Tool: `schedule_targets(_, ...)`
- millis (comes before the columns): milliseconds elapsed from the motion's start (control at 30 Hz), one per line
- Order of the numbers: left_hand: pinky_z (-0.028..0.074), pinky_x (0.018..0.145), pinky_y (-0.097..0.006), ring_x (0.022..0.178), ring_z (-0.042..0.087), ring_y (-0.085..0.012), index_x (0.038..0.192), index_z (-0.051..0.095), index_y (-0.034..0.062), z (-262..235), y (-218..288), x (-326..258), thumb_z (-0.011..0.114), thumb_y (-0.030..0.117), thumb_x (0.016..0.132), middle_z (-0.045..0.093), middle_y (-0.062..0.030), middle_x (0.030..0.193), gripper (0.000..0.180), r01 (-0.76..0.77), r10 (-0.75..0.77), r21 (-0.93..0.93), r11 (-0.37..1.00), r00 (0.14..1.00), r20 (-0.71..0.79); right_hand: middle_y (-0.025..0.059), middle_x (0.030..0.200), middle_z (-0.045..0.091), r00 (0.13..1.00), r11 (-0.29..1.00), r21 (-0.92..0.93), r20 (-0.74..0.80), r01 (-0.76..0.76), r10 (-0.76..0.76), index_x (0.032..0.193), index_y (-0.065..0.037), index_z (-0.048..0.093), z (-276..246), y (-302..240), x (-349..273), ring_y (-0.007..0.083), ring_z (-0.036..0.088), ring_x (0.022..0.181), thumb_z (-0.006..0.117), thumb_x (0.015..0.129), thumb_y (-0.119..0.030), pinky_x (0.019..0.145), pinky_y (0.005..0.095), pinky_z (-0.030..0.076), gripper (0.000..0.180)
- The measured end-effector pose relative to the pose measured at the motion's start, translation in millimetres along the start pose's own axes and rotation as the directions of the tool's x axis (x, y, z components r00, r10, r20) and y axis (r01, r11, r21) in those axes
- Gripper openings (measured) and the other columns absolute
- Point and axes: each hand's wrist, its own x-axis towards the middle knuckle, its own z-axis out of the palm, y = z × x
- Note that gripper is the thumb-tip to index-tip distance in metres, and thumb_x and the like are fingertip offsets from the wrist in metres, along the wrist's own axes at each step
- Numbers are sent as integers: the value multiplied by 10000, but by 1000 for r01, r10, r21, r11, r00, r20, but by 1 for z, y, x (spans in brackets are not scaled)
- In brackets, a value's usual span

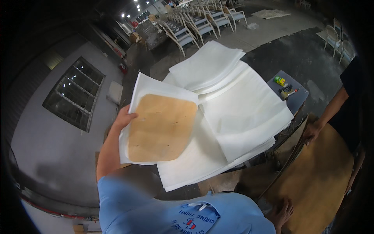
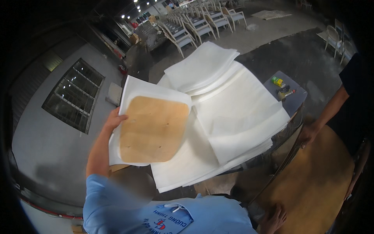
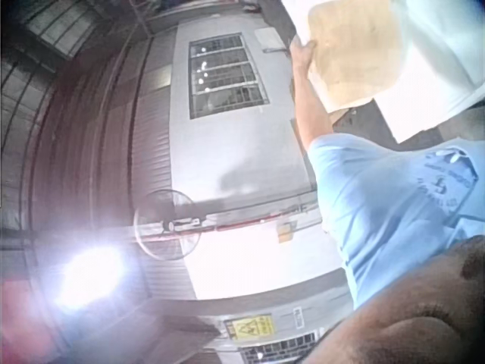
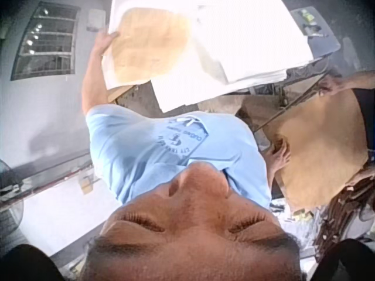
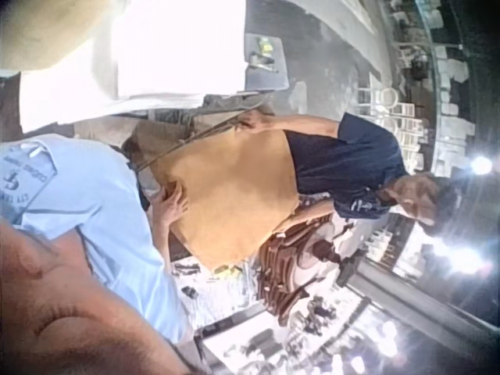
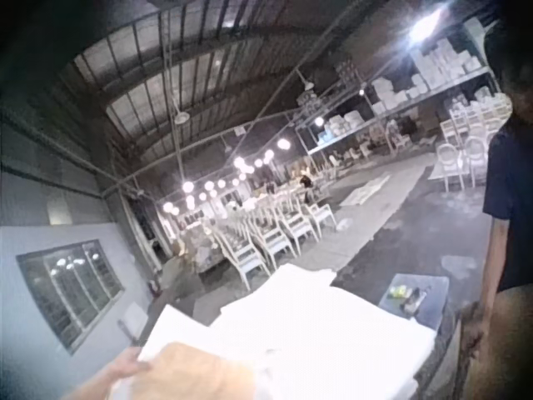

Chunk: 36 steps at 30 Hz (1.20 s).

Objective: The person places a white fabric layer over a wooden chair seat, then uses a pneumatic staple gun to secure the fabric around the edges. They repeat this process with a second seat, pulling the fabric taut and stapling it in place.

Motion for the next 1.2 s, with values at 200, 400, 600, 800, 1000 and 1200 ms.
schedule_targets(200, 589, 1006, -385, 1091, 763, -248, 1534, 573, -5, 72, -21, 26, 832, 105, 920, 782, -143, 1267, 676, 30, -32, -55, 998, 999, -32, 256, 1477, 592, 1000, 1000, 5, 18, -6, 6, 1517, -71, 594, -15, -10, 1, 491, 556, 1344, 737, 908, -302, 1160, 606, 399, 667)
schedule_targets(400, 589, 990, -414, 1101, 775, -289, 1465, 615, 36, 73, 34, 4, 887, 156, 871, 786, -180, 1242, 664, -84, 84, 295, 952, 996, 14, 243, 1534, 582, 952, 956, -66, -94, 286, -291, 1531, -21, 568, 15, 51, 10, 472, 570, 1382, 720, 996, -290, 1213, 587, 414, 619)
schedule_targets(600, 578, 964, -426, 1080, 759, -270, 1407, 672, 64, 33, 93, -96, 908, 107, 861, 794, -144, 1160, 596, -400, 401, 342, 850, 913, 70, 195, 1573, 604, 993, 831, 556, -99, 0, 67, 1612, -1, 508, -29, 25, 160, 341, 528, 1508, 731, 1076, -213, 1261, 484, 406, 618)
schedule_targets(800, 583, 934, -376, 1034, 734, -183, 1310, 730, 37, -43, 163, -162, 954, 59, 815, 793, -91, 1115, 543, -395, 398, 293, 871, 916, 53, 122, 1557, 631, 740, 249, 968, 137, 42, -659, 1659, -93, 501, -109, -210, 391, 268, 586, 1433, 637, 1123, -380, 1225, 428, 443, 624)
schedule_targets(1000, 599, 959, -385, 1067, 733, -207, 1350, 698, -5, -28, 150, -130, 930, 5, 828, 790, -94, 1191, 572, -356, 354, 50, 933, 934, 43, 116, 1570, 638, 236, 515, 855, 491, 52, -839, 1649, -51, 500, -71, -246, 345, 229, 606, 1406, 747, 1026, -533, 1176, 416, 490, 825)
schedule_targets(1200, 552, 1025, -373, 1146, 686, -179, 1403, 657, 12, 30, 155, -84, 923, 31, 852, 747, -70, 1254, 612, -402, 435, -182, 897, 874, 215, 167, 1258, 812, 480, 454, 883, 348, 121, -806, 1368, 0, 738, -111, -222, 213, 245, 763, 1172, 958, 870, -294, 1036, 377, 579, 619)
